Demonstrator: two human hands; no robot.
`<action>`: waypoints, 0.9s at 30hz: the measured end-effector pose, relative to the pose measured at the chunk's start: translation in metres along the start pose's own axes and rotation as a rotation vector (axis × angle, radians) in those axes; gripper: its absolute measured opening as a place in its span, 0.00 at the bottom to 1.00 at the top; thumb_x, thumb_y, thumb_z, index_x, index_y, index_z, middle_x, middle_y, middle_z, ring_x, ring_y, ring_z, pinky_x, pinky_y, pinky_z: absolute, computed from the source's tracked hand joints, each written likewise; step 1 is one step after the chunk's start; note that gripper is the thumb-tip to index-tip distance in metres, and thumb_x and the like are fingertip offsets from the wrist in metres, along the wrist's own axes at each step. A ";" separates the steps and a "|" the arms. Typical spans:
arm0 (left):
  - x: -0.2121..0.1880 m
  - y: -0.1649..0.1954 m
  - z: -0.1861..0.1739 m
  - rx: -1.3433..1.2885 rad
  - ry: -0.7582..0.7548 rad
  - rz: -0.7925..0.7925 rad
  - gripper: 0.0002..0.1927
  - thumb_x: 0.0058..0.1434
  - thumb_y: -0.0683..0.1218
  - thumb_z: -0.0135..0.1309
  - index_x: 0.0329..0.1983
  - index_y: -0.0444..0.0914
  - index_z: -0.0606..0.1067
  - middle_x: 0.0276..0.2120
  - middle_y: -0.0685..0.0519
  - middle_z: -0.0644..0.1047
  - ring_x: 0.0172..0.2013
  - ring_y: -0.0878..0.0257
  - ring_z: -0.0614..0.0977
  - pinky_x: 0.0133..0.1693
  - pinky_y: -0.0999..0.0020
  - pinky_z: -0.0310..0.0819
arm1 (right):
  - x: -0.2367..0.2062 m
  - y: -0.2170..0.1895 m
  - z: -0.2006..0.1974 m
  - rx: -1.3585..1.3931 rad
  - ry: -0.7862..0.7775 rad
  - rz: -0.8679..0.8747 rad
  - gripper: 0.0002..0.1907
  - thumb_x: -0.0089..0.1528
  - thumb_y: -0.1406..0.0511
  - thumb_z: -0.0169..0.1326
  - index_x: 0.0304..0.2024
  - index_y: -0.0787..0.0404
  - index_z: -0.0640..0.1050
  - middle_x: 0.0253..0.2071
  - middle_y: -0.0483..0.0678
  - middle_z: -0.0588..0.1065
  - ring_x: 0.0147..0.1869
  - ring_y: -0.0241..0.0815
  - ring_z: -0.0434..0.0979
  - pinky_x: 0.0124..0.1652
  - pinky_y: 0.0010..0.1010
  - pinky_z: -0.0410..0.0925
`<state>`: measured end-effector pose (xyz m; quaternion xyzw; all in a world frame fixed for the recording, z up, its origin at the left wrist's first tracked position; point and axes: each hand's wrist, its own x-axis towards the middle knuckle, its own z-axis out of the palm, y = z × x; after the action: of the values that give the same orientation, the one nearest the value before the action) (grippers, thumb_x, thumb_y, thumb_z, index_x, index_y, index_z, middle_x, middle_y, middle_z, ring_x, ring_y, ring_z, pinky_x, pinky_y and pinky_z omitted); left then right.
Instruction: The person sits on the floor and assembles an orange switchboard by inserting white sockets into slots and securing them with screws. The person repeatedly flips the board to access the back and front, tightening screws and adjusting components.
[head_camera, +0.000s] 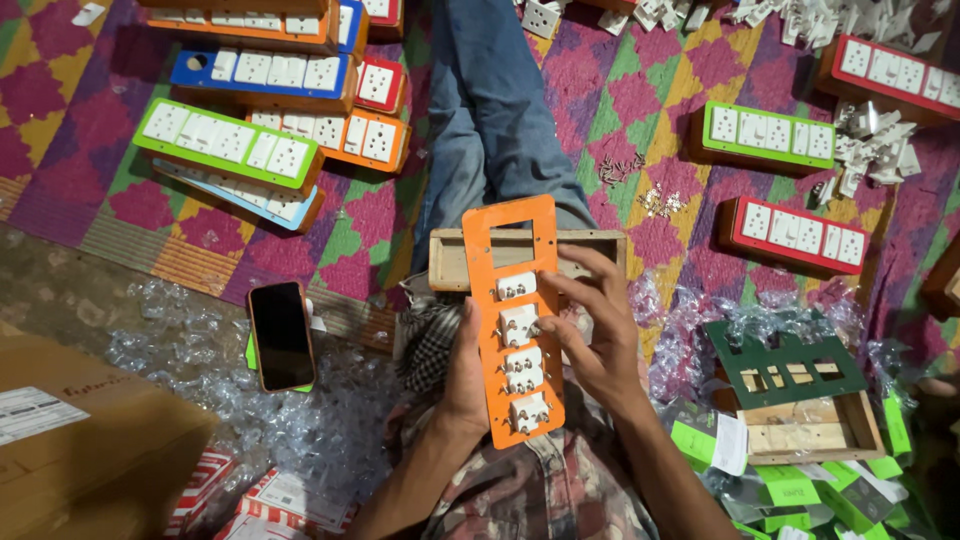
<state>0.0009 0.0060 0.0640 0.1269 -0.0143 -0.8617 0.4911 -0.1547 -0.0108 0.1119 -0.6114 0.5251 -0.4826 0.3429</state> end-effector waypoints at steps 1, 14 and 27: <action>0.000 0.000 -0.001 0.009 0.004 0.003 0.39 0.72 0.69 0.39 0.72 0.36 0.62 0.58 0.46 0.74 0.54 0.57 0.79 0.53 0.59 0.78 | 0.001 -0.001 0.000 -0.049 -0.007 -0.062 0.20 0.57 0.68 0.65 0.51 0.63 0.79 0.64 0.51 0.68 0.72 0.51 0.65 0.67 0.43 0.63; 0.000 -0.002 -0.002 0.018 -0.009 0.023 0.39 0.71 0.69 0.41 0.72 0.35 0.63 0.58 0.47 0.74 0.54 0.59 0.79 0.54 0.61 0.78 | -0.002 0.007 -0.005 -0.160 -0.037 -0.190 0.10 0.58 0.69 0.66 0.42 0.56 0.82 0.65 0.49 0.70 0.75 0.50 0.65 0.72 0.43 0.61; 0.002 -0.001 0.002 -0.024 -0.013 -0.023 0.41 0.70 0.69 0.42 0.71 0.34 0.63 0.60 0.46 0.74 0.55 0.58 0.79 0.55 0.60 0.77 | -0.003 0.007 -0.005 -0.067 0.000 -0.112 0.15 0.59 0.70 0.66 0.47 0.63 0.79 0.65 0.53 0.67 0.68 0.46 0.69 0.61 0.35 0.69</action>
<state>-0.0009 0.0048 0.0654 0.1155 -0.0059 -0.8683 0.4823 -0.1611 -0.0093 0.1063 -0.6512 0.5058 -0.4831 0.2946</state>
